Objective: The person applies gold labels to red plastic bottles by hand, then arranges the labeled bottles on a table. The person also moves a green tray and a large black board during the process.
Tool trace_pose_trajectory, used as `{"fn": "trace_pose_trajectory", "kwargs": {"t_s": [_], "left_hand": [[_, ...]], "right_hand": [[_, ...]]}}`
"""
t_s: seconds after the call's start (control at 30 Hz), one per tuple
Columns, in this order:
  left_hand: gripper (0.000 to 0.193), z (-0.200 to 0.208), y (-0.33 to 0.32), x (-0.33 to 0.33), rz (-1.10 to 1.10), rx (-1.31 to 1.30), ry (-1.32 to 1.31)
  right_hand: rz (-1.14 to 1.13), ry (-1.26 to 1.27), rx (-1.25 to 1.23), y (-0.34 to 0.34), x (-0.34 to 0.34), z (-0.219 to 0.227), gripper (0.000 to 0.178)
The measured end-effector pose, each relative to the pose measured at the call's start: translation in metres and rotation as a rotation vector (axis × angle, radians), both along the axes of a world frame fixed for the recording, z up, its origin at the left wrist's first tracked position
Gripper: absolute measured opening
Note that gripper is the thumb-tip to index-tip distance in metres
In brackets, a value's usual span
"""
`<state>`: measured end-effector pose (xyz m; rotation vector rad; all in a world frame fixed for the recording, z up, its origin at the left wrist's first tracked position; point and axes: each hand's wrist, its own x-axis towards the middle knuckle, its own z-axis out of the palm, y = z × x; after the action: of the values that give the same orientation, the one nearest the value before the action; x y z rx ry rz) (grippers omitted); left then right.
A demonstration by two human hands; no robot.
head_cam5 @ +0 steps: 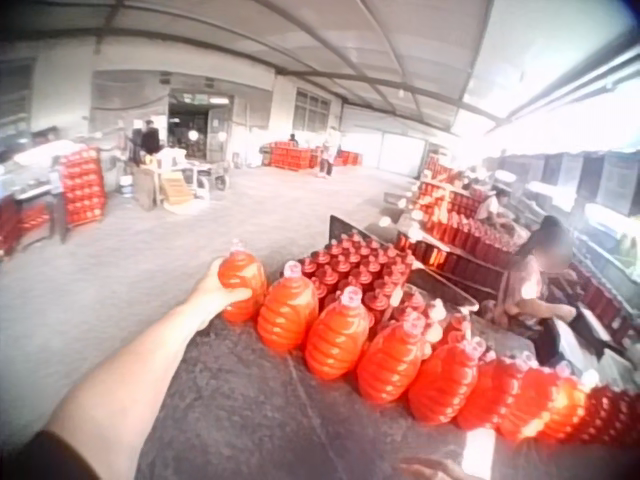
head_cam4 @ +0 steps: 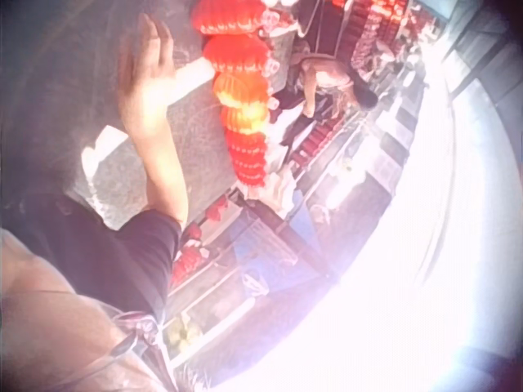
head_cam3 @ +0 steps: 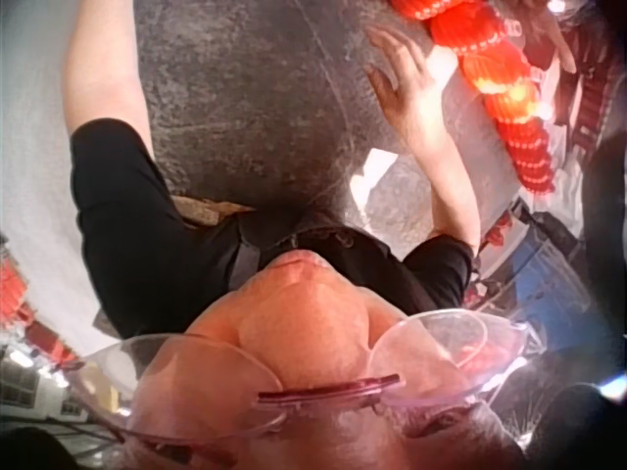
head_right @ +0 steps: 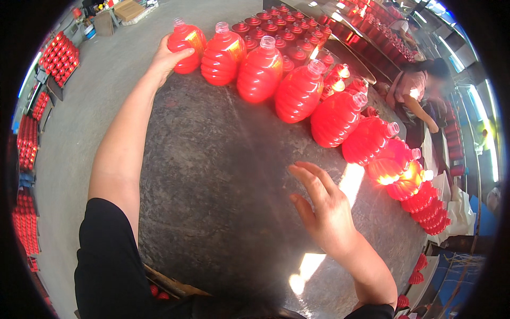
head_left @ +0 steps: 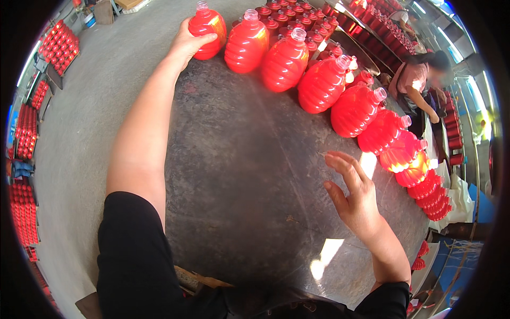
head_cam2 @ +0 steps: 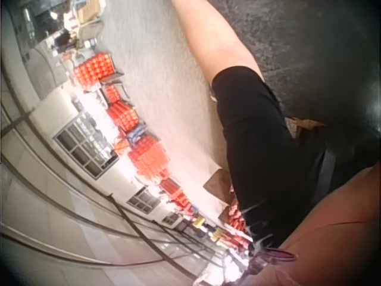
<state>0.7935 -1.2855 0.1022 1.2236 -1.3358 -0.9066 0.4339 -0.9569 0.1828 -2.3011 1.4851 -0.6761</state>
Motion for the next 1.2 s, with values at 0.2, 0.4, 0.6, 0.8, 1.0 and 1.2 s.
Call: {"fn": "trace_pose_trajectory", "kwargs": {"t_s": [0.2,0.4,0.6,0.8,1.0,1.2], "left_hand": [[0.088,-0.003,-0.001,-0.002,-0.046,-0.043,-0.011],[0.088,-0.004,0.0,-0.004,-0.054,-0.066,-0.006],[0.083,-0.014,-0.006,-0.011,-0.056,-0.131,0.011],[0.082,-0.025,-0.008,-0.011,0.006,-0.097,0.075],[0.087,-0.022,0.056,-0.022,0.303,-0.113,-0.266],[0.077,-0.012,0.191,-0.091,-0.001,-0.27,-0.536]], "right_hand": [[-0.074,-0.009,0.09,0.024,-0.012,-0.009,0.051],[-0.076,-0.056,0.141,0.039,-0.01,-0.02,0.054],[-0.069,-0.072,0.163,0.051,-0.002,-0.021,0.052],[-0.088,-0.077,0.171,0.069,-0.015,-0.015,0.052],[-0.167,-0.111,0.215,0.103,-0.039,-0.019,0.055],[-0.189,-0.129,0.158,0.15,-0.077,-0.031,0.051]]}}
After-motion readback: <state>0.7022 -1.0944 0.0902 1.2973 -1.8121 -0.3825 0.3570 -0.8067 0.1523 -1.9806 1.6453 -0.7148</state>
